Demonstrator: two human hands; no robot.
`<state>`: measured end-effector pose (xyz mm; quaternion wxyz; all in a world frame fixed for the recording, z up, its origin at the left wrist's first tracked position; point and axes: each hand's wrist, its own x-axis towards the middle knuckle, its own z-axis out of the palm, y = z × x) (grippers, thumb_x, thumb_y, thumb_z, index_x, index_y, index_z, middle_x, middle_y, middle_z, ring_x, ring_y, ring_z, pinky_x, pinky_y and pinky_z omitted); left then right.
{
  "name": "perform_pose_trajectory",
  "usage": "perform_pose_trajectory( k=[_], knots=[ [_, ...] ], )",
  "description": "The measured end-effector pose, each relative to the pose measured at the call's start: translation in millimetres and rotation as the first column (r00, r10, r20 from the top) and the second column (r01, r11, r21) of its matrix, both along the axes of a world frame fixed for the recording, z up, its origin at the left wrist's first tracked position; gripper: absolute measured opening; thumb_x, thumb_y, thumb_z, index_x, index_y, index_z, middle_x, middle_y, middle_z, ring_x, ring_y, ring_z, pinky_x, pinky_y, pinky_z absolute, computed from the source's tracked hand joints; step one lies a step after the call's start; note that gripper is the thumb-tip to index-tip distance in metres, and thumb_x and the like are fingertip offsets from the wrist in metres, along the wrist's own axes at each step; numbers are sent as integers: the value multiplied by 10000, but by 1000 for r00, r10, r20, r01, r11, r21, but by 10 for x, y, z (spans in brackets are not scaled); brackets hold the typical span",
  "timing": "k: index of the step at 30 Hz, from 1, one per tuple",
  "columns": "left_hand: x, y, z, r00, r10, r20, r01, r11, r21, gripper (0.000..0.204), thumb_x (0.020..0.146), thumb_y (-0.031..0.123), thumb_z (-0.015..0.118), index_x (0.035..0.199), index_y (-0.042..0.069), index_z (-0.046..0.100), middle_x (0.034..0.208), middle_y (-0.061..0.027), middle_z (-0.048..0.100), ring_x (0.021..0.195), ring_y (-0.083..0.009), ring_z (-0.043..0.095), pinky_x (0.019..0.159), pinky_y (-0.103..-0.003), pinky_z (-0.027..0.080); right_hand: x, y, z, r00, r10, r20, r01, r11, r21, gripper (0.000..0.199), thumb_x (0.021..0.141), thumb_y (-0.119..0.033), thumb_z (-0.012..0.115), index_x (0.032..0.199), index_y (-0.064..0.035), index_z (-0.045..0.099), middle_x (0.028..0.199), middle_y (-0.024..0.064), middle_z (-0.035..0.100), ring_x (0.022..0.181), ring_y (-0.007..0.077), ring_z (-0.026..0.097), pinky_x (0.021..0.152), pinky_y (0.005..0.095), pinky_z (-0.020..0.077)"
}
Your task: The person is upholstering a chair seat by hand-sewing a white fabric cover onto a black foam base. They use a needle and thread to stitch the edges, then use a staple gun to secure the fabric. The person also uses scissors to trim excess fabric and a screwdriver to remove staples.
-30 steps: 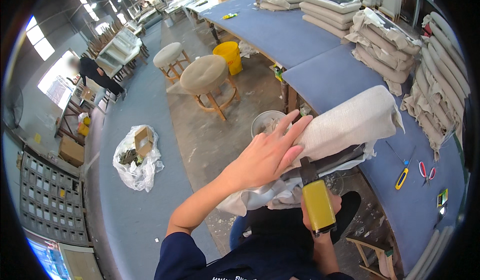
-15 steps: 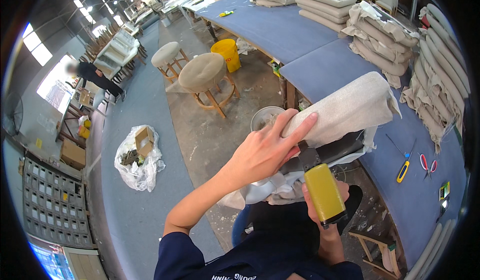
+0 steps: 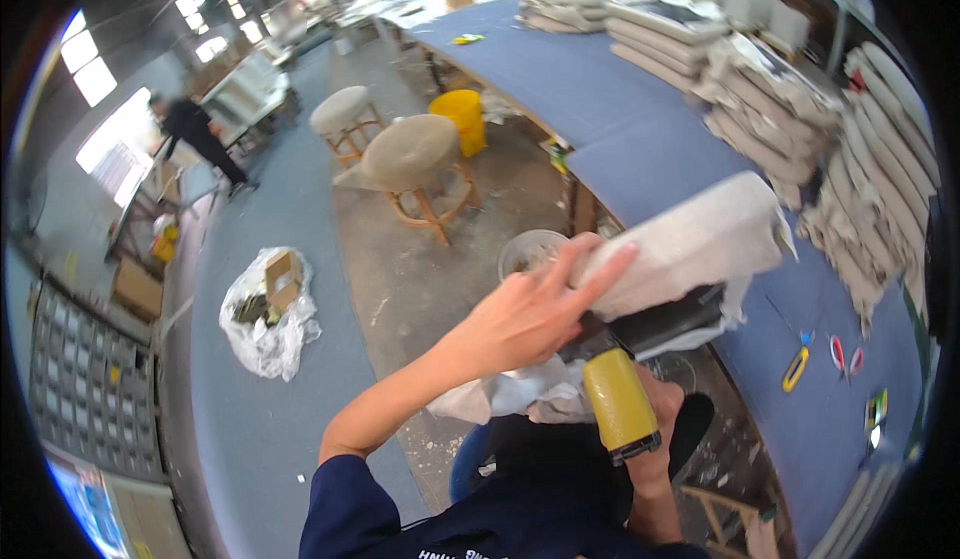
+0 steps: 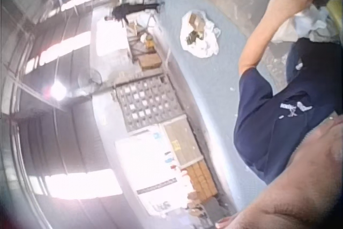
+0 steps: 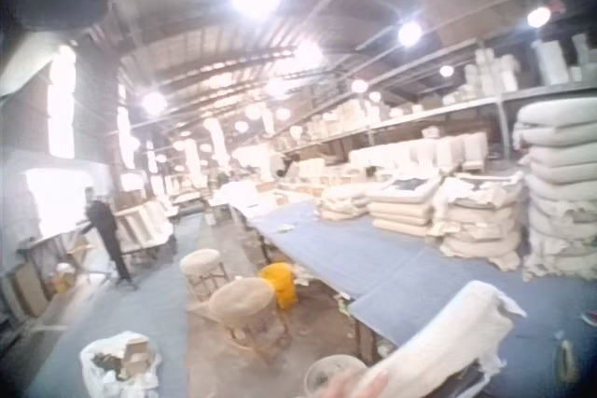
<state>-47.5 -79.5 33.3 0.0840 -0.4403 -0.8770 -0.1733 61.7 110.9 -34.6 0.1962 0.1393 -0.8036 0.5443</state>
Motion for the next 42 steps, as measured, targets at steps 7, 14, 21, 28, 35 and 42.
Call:
perform_pose_trajectory(
  k=[7, 14, 21, 28, 35, 42],
  knots=[
    [59, -328, -113, 928, -158, 337, 25, 930, 368, 968, 786, 123, 805, 1578, 71, 250, 1503, -217, 367, 1093, -386, 634, 993, -436, 493, 69, 499, -172, 984, 9, -179, 53, 941, 335, 276, 819, -156, 783, 996, 17, 662, 923, 195, 671, 781, 376, 650, 667, 415, 468],
    [277, -692, -964, 860, -103, 499, -279, 724, 630, 702, 784, 198, 832, 1399, 40, 534, 1304, -143, 616, 1223, -268, 598, 1065, -389, 437, 480, 2268, -678, 748, -658, -83, 659, 723, 207, 309, 916, -190, 742, 1101, 41, 652, 1038, 169, 659, 950, 241, 618, 862, 393, 487],
    [321, -630, -1024, 774, 120, 622, -539, 639, 548, 789, 717, 395, 793, 1340, -34, 572, 1300, -185, 626, 1213, -274, 593, 1060, -404, 438, 585, 4775, -1220, 598, -800, -44, 651, 454, 609, 523, 852, -105, 694, 1345, 17, 572, 1274, 233, 653, 1166, 391, 637, 1016, 442, 483],
    [-118, -1273, -1650, 977, 209, 44, -194, 783, 591, 751, 945, 424, 599, 1462, -85, 410, 1326, -248, 574, 1241, -386, 561, 1142, -497, 346, 1115, 4969, -1961, 99, -994, 53, 629, 104, 770, 500, 855, -203, 744, 1305, -55, 584, 1195, 208, 660, 1139, 399, 625, 930, 506, 524],
    [621, 895, -95, 962, 83, 261, -191, 886, 421, 739, 908, 349, 669, 1458, -52, 381, 1378, -245, 512, 1283, -369, 506, 1146, -497, 329, 353, 4197, -1918, 207, -958, -198, 631, -23, 776, 453, 899, -427, 652, 1164, -60, 671, 1177, 136, 618, 1138, 330, 557, 951, 496, 443],
    [836, 1470, 533, 891, -106, 441, -44, 947, 318, 758, 870, 273, 738, 1455, -19, 352, 1431, -241, 450, 1325, -353, 450, 1150, -497, 312, -20, 3792, -2318, 307, -940, -147, 837, 193, 512, 383, 854, -223, 694, 1225, -130, 682, 1261, 135, 531, 1208, 313, 490, 1067, 448, 373]
  ],
)
